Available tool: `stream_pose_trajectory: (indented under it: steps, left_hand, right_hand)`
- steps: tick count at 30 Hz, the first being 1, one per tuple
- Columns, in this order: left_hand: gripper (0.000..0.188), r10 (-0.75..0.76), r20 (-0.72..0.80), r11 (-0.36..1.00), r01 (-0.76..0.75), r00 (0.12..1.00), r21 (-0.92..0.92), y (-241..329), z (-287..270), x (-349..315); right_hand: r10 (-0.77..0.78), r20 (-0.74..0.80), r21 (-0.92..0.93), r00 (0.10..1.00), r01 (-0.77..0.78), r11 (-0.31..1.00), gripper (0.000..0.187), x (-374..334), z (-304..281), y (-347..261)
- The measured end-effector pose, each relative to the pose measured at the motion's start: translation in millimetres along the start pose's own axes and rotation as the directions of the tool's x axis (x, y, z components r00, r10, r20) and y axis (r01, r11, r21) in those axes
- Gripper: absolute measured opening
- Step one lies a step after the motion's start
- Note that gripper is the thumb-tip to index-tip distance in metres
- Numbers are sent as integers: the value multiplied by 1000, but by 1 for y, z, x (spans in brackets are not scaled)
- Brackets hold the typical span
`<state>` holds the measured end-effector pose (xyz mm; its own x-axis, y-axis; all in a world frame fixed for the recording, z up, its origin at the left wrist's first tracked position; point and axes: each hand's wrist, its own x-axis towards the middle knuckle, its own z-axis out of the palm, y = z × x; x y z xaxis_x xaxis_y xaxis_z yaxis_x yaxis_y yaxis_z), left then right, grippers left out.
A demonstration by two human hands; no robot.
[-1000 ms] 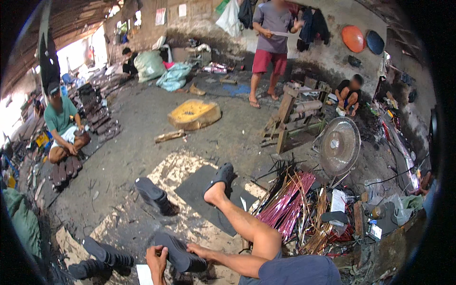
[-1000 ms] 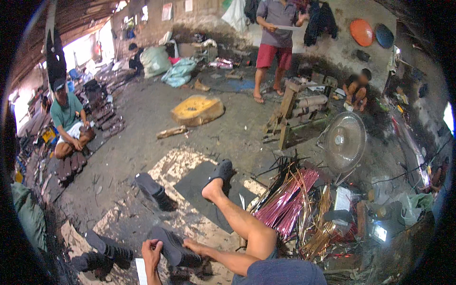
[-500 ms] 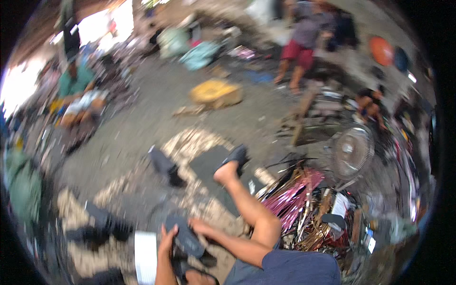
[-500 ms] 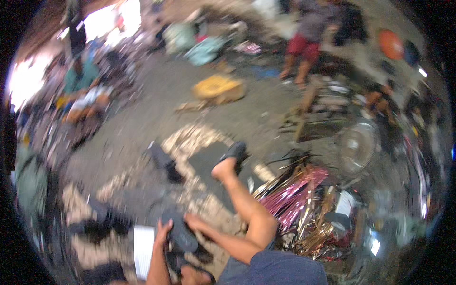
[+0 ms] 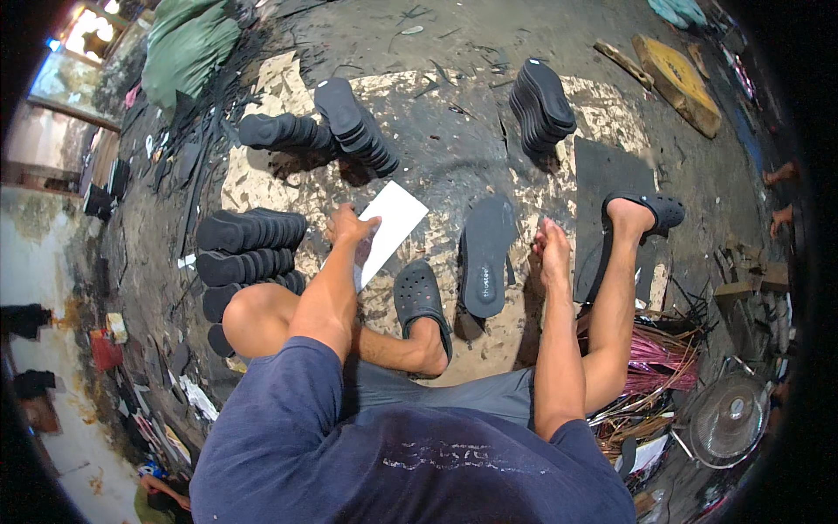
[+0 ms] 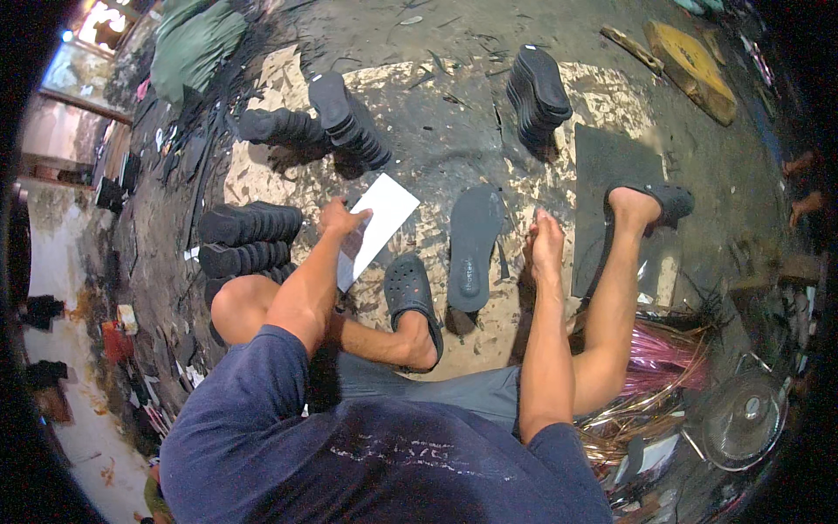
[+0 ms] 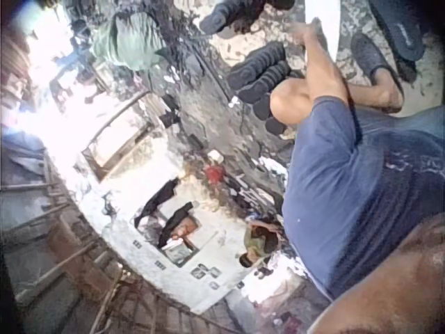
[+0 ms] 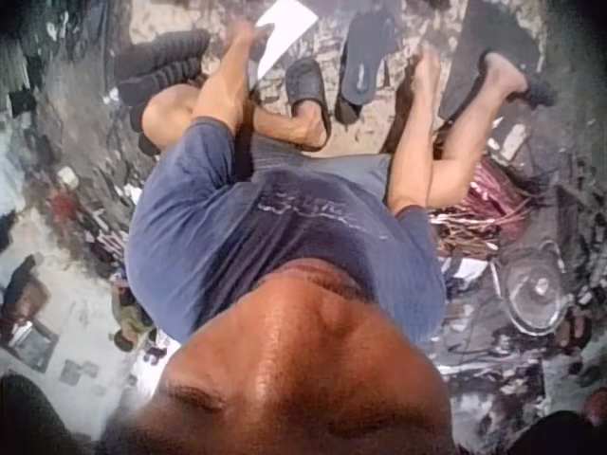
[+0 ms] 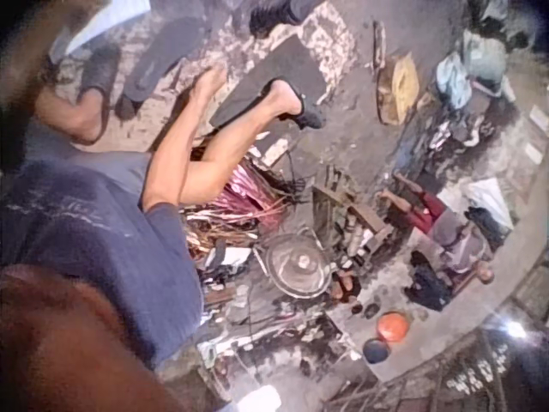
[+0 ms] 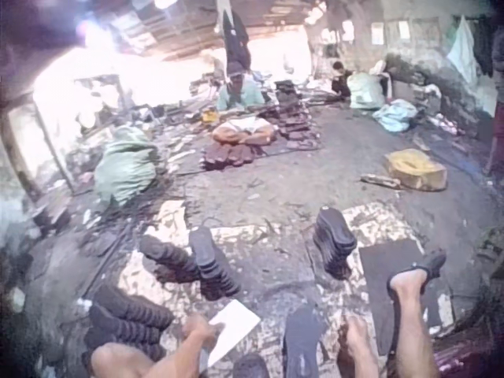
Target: The person sits on the floor and repeatedly picks up black slipper soles, peels small white labels from a sheet, and sticks them onto the soles. The person handles the soles one at a time, stacks them, and continues applying labels across multiple units.
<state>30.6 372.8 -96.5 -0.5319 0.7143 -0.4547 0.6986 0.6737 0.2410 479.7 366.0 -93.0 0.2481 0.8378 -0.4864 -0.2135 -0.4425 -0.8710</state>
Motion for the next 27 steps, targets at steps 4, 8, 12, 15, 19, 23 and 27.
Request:
stream_pose_trajectory:
  steps: [4, 8, 12, 15, 19, 23, 27]
  left_hand:
    - [81, 134, 156, 985, -148, 979, 86, 29, 8, -12]
    - [48, 350, 204, 936, -331, 914, -122, 39, 0, 12]
    - [35, 765, 59, 605, -685, 641, -406, 99, -59, 10]
    - [34, 817, 319, 576, -694, 480, -431, 189, -137, -72]
    - [44, 851, 418, 510, -693, 318, -510, 215, -173, -111]
    - [59, 830, 426, 555, -456, 360, -696, 190, -177, -123]
    - [59, 860, 303, 276, 125, 410, -953, 135, -145, -125]
  right_hand:
    - [-142, -116, -36, 983, 139, 990, 35, 0, -8, -25]
    - [-340, -104, -86, 935, 332, 939, 36, -1, 0, -45]
    - [-480, 155, -121, 863, 499, 858, 42, -26, 40, -101]
    - [-534, 324, -131, 781, 596, 793, 50, -52, 68, -156]
    - [-429, 543, -30, 722, 526, 850, 34, -64, 72, -198]
    - [-509, 308, 15, 804, 531, 847, 22, -63, 19, -205]
    - [-493, 188, 208, 850, 456, 865, 28, -48, -16, -189]
